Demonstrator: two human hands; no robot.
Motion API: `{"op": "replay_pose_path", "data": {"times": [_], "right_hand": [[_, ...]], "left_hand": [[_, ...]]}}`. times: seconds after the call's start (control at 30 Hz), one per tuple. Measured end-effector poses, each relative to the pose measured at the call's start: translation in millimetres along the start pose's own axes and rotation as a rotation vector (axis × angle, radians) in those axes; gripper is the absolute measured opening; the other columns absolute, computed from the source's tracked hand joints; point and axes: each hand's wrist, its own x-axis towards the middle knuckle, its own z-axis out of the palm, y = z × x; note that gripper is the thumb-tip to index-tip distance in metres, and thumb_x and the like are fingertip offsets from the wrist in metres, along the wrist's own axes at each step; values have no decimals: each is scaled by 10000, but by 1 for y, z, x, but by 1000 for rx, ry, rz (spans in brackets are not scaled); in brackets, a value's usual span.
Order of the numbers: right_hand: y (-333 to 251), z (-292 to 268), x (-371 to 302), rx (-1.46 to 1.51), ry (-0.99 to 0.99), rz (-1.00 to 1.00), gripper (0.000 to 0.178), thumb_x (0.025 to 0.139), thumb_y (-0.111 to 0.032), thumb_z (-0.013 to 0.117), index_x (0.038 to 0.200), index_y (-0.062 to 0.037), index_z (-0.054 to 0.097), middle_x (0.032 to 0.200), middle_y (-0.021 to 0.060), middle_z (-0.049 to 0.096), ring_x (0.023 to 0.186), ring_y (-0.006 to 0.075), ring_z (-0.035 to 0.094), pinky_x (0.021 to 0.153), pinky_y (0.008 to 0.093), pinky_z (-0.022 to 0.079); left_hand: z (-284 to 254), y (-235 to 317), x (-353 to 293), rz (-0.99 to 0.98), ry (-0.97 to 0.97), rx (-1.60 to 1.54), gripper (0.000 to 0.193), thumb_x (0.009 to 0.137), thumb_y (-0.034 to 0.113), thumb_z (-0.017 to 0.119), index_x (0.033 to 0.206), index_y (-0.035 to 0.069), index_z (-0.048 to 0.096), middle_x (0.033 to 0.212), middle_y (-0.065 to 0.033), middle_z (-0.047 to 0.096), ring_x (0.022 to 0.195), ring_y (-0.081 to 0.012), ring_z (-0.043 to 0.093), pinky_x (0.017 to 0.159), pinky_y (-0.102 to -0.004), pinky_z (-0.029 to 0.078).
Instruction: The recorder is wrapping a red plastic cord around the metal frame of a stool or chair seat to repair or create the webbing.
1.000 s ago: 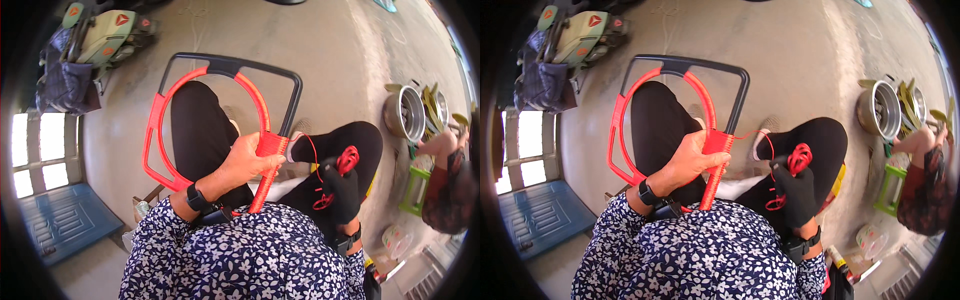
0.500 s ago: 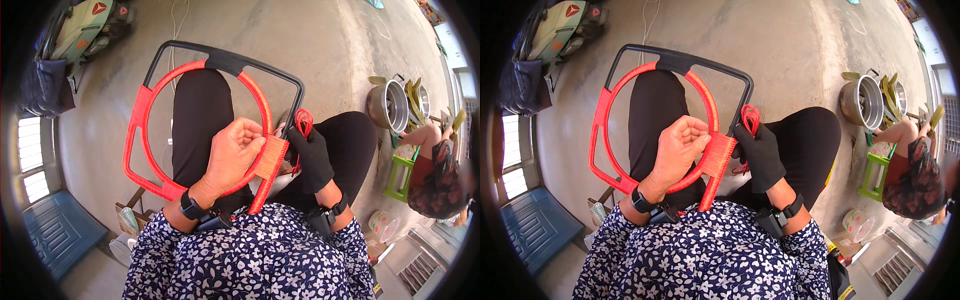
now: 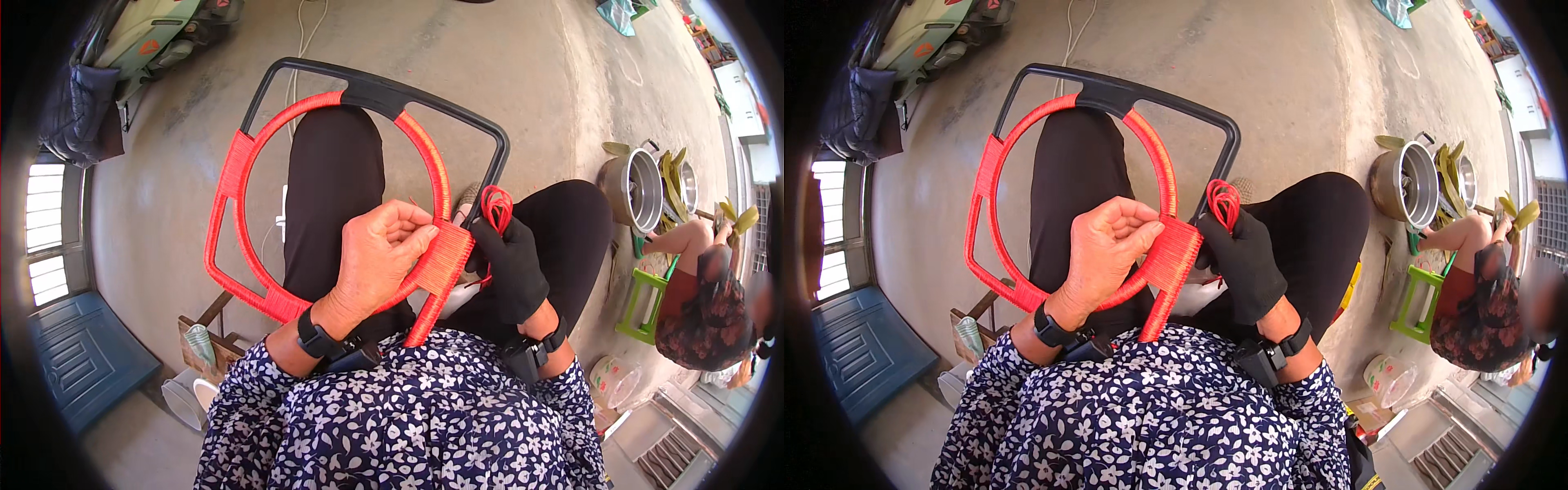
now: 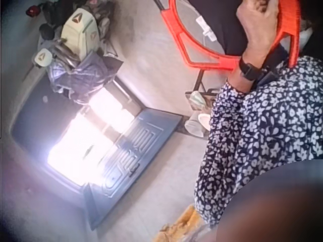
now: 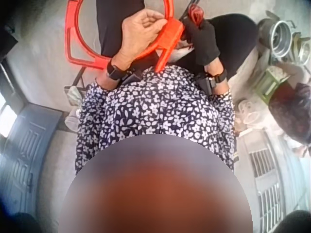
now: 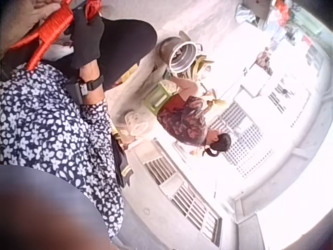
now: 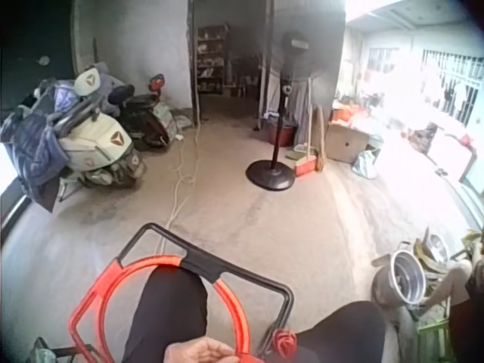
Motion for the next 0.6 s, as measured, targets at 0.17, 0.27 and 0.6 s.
{"op": "replay_pose_path", "data": {"times": [0.17,0.27,0.6], "right_hand": [[-3,-2,-5,-26,-53,-38,166,897,-166,587,898,-1,612,690,37,619,586,88,578,545,233,453],[-6,-2,-6,-61,-76,-44,164,898,-164,581,906,-2,608,698,37,618,597,88,578,550,232,452],[-2,3,0,-42,-9,-29,165,894,-153,591,897,12,603,683,38,609,587,89,573,542,243,457]], "left_hand": [[-4,2,1,123,-43,36,82,863,-25,633,926,-16,581,809,-27,644,747,-47,612,646,-184,504],[-8,3,6,116,-103,94,75,856,-23,630,905,-8,575,787,-9,625,719,-36,597,619,-179,488],[-13,2,11,42,-91,5,42,890,12,600,914,-21,594,804,-52,665,705,-61,622,599,-208,506]]}}
